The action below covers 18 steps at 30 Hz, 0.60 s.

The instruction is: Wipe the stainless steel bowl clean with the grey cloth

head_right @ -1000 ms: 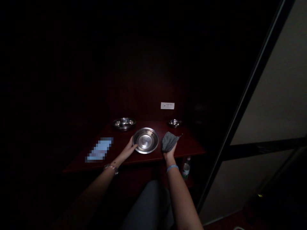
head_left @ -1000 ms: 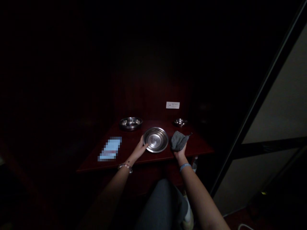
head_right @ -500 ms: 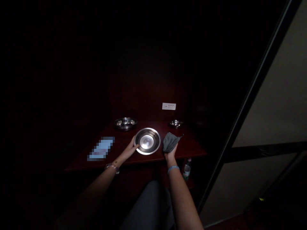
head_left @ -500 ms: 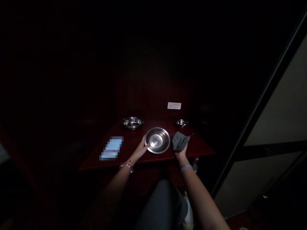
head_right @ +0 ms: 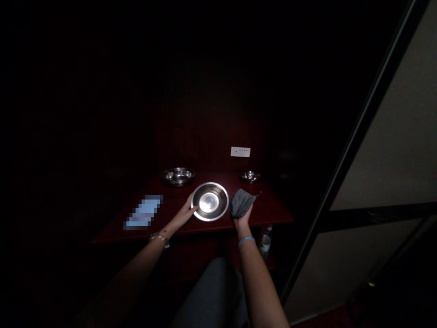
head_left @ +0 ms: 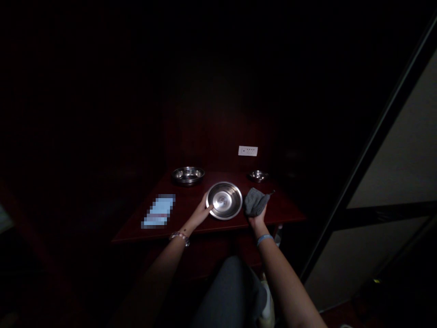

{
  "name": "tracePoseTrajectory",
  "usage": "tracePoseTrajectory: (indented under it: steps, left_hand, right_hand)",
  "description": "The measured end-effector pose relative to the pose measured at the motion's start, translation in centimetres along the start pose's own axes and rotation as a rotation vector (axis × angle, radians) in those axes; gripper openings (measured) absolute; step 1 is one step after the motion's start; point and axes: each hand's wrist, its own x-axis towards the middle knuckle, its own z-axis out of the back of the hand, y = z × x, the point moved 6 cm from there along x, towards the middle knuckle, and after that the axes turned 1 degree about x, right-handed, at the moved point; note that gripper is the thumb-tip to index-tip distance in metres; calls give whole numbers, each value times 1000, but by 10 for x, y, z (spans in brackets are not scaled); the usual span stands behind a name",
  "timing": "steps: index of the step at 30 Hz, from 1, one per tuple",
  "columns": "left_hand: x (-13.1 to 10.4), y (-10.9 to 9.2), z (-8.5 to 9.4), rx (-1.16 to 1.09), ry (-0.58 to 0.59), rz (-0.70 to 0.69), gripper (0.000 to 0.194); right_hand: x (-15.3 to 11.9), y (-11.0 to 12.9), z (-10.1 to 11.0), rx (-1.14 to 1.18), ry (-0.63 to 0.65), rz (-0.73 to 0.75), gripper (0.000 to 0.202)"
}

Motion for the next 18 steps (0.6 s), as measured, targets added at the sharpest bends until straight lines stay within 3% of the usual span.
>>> tracePoseTrajectory:
  steps: [9, 18]
  left_hand:
    - [-1, -2, 0, 18, 3, 17, 82]
    - [-1, 3, -1, -3, 17, 19, 85]
  right_hand:
    - [-1, -2, 3, 37, -73, -35, 40]
    - [3, -4, 2, 6, -43, -22, 38]
